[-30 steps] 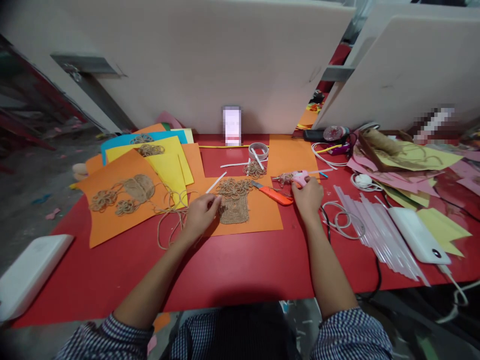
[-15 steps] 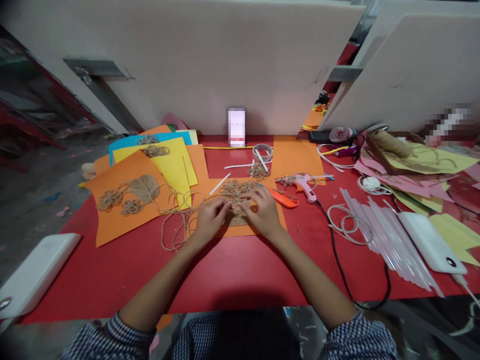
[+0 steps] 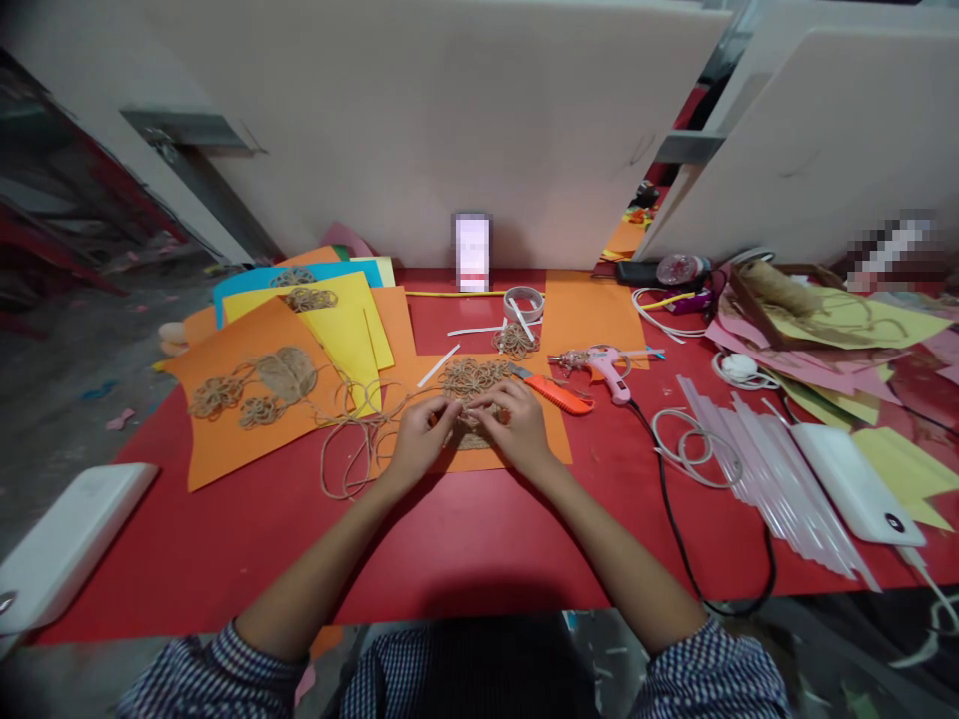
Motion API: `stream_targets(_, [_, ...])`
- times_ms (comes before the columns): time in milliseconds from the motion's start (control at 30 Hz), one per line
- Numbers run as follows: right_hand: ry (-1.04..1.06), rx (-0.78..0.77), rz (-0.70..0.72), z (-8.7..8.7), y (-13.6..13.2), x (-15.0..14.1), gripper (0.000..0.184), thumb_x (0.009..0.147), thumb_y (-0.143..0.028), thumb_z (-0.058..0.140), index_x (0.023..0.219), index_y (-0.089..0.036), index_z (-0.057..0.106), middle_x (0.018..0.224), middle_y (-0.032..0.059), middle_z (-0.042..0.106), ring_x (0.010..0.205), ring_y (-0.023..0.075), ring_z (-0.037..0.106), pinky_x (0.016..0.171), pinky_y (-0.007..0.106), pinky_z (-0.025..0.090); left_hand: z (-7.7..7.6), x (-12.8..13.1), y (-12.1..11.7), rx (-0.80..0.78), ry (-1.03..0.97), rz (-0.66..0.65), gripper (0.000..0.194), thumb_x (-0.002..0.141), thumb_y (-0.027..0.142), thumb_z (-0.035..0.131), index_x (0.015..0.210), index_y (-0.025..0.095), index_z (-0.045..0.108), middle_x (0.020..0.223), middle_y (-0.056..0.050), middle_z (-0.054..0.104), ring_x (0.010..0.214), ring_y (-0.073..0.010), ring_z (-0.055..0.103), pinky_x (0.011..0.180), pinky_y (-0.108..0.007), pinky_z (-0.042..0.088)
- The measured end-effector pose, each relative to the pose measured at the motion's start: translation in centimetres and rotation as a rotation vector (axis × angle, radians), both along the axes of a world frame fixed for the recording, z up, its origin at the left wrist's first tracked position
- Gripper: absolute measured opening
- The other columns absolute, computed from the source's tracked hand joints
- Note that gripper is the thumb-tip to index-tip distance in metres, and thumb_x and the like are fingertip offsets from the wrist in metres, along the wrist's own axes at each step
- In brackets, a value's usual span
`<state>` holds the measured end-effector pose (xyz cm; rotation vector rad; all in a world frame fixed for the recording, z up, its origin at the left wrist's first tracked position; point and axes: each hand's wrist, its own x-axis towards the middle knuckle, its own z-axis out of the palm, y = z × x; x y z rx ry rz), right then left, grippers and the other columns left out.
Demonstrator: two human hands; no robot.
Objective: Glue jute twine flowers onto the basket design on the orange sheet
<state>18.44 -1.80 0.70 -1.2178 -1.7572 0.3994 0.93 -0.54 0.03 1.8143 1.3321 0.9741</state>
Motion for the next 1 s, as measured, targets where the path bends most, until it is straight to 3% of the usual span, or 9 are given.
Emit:
stream_targets(433, [0.133,-0.055,0.041,-0.9,0.6,0.1,0.007,0.086,-0.024,0.067,0.08,-0.022,0.069,0.082,0.0017,0.064,0.081,0.0183,0.06,0.078,0.033,0.048,0.1,-0.1,0.1,0.009,0.011,-0.041,0.04,0.096,0.042,0.047,0.073,0.016,0.068,0.066,-0.003,0.064,0.062,-0.0148,0.053,0.061,-0.026,0.039])
stream_targets(600, [0.113,-0.072,0.023,-1.3,0.8,0.3,0.007,0.087,-0.024,0.066,0.081,-0.022,0.069,0.084,0.0016,0.064,0.084,0.0181,0.059,0.08,0.033,0.047,0.2,-0.2,0.2,0.045,0.01,-0.055,0.027,0.092,0.036,0.054,0.082,0.015,0.069,0.071,-0.002,0.066,0.062,-0.0131,0.052,0.061,-0.025,0.039])
stream_targets(800, [0.038,-0.144,0.034,-1.2,1.0,0.8,0.011,0.09,-0.03,0.064,0.084,-0.021,0.065,0.085,0.0015,0.061,0.083,0.0175,0.057,0.079,0.031,0.043,-0.2,-0.2,0.2,0.183,0.098,-0.06,0.021,0.091,0.033,0.059,0.082,0.017,0.069,0.071,-0.002,0.065,0.063,-0.0134,0.054,0.062,-0.025,0.039])
stream_targets(1000, [-0.108,-0.232,0.042,-1.0,1.1,0.8,0.014,0.092,-0.03,0.06,0.083,-0.02,0.062,0.084,0.0011,0.058,0.08,0.0169,0.054,0.075,0.029,0.04,-0.1,-0.1,-0.3,0.339,0.308,-0.114,0.022,0.095,0.033,0.053,0.085,0.018,0.066,0.08,-0.006,0.066,0.077,-0.0186,0.059,0.072,-0.03,0.043])
